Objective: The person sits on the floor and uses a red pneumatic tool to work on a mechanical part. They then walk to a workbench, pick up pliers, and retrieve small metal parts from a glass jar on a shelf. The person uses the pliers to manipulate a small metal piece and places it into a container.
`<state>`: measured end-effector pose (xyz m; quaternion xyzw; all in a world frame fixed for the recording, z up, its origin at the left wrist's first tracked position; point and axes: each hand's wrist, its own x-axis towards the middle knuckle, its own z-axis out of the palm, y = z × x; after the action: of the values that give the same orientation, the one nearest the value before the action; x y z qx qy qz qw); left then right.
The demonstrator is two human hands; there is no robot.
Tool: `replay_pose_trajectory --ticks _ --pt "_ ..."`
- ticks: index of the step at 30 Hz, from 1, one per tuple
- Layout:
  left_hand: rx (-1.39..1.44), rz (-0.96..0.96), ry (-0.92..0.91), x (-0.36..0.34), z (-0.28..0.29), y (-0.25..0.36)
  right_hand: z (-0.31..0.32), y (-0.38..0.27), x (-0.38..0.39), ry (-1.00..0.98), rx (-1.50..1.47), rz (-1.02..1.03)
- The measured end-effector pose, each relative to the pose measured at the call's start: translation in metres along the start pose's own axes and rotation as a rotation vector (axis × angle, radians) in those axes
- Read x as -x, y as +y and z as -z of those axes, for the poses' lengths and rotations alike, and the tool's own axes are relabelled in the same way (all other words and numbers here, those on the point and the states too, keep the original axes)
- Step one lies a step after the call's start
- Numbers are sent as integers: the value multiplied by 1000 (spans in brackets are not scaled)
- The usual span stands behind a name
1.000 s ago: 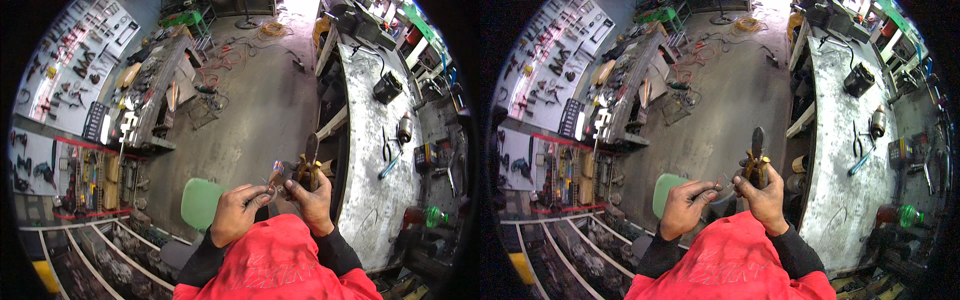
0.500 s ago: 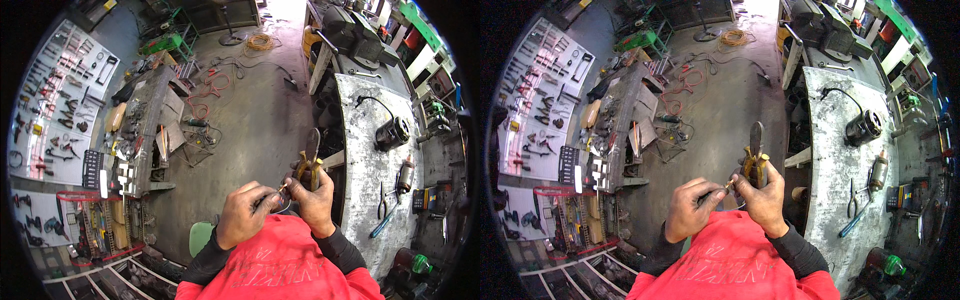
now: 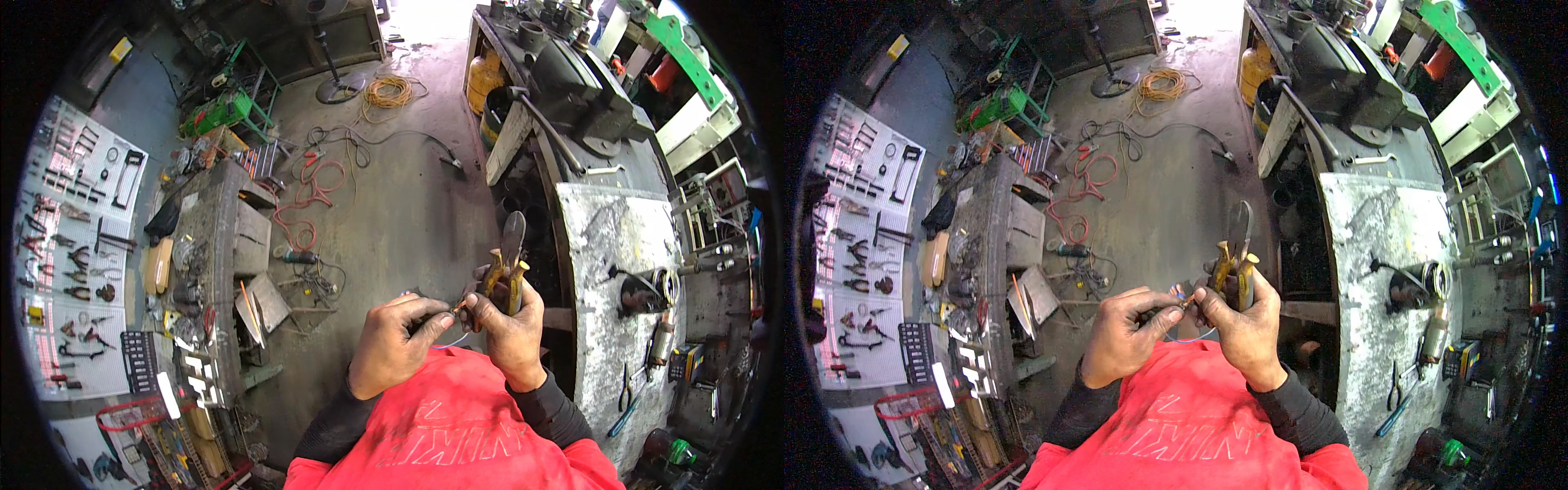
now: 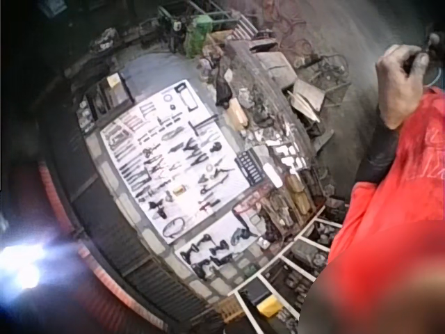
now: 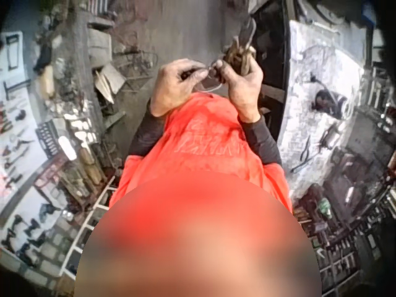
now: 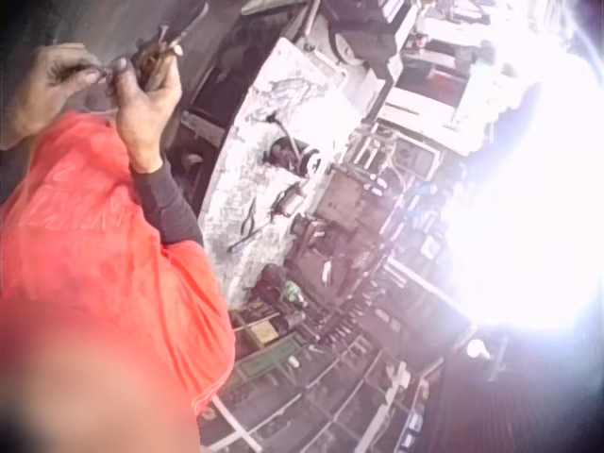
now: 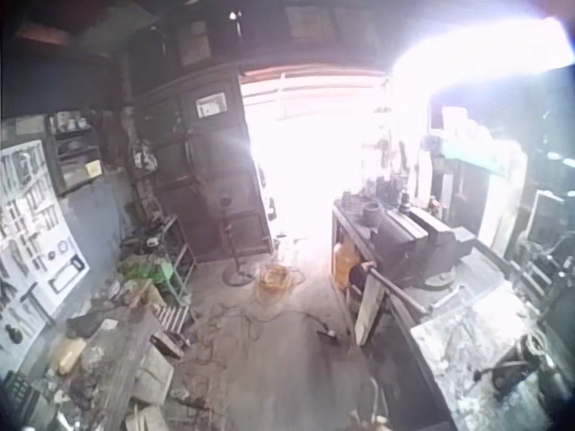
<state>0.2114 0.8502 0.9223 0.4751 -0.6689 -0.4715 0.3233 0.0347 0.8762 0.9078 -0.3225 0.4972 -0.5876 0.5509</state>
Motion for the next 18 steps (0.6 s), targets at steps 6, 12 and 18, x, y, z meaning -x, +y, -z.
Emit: replay_pose_trajectory --ticks 6,12,18 --pt "-84 -16 -144 -92 76 -17 -55 -7 -88 -2 100 9" --pt "86 53 -191 -171 116 -33 -66 2 -162 51 228 225" --pt "168 -11 -165 -264 142 -48 -37 -11 -229 -224 928 370"
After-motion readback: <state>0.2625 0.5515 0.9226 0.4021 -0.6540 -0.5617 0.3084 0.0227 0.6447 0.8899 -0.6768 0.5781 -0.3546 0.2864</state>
